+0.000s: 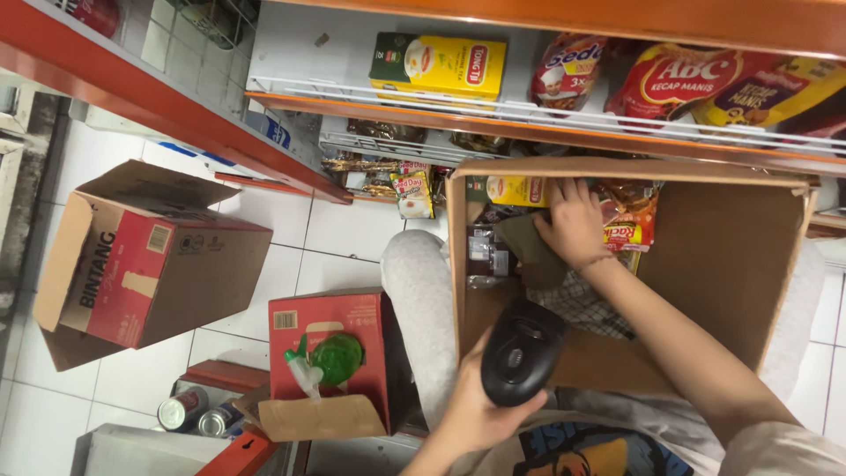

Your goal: The person sits on the floor in a store aisle and restocks various packaged food items from a cardboard box onto the shelves. They use a barcode scanner to scan items before placing them on the shelf.

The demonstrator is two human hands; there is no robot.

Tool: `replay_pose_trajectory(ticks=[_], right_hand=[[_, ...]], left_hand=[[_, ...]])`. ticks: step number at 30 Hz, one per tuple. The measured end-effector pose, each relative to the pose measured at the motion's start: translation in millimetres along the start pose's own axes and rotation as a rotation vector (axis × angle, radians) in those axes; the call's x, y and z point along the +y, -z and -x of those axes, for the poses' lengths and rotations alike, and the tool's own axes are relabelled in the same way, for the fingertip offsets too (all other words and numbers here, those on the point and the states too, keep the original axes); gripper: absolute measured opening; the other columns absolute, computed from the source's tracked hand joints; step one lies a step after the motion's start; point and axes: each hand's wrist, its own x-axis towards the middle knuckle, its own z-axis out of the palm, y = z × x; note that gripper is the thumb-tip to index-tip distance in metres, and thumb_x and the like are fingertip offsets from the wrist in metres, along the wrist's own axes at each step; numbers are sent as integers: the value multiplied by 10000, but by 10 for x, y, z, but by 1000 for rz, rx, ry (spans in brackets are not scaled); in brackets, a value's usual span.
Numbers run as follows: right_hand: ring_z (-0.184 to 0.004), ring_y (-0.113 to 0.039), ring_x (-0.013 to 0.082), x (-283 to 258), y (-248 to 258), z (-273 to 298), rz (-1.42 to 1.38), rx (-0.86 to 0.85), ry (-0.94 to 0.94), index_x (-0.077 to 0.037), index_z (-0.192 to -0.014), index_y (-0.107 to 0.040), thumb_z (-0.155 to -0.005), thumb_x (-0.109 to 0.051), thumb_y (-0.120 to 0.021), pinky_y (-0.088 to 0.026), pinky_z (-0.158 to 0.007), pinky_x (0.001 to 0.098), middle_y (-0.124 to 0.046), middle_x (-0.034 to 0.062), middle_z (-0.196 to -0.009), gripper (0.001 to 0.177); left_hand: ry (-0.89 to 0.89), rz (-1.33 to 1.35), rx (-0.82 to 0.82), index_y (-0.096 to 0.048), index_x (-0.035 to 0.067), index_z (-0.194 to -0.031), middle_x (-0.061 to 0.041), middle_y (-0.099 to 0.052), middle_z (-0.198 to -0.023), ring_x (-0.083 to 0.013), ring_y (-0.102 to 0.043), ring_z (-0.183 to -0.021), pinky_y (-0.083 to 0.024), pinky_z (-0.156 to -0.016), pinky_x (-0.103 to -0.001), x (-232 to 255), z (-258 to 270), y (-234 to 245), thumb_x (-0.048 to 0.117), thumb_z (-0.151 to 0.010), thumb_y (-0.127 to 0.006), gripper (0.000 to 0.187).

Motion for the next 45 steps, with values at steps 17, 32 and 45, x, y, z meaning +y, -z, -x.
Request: replay_pose_trajectory(ticks=[17,32,45], right_hand=[[-1034,-635,377,104,1199,506,-382,293,70,15,-1217,-616,-679,-285,-888,-545,-889,438,-578,198,-1175,673],[-956,-694,172,711,1915,2079,-1679,58,-676,113,-1264,-608,-1049,-198,-546,-562,-860,335,-715,138,-1104,382],[-1061,-719,273,652,2015,2611,-2500,-136,-784,-82,-1518,-532,-1068,-483,-480,-613,-813,367,-676,187,-1305,605]], left_hand=[[205,38,81,-665,2,-1038,-98,-679,-986,-187,-663,-874,-556,-798,-324,33,138,-237,56,-794,-828,298],[-6,-20,-8,-639,5,-1168,-127,-669,-1108,-217,-687,-983,-563,-873,-344,416,53,-802,80,-802,-814,413],[-189,-251,-316,-695,39,-1165,-138,-668,-1217,-319,-661,-1147,-555,-1009,-386,806,324,-1296,93,-804,-787,377]])
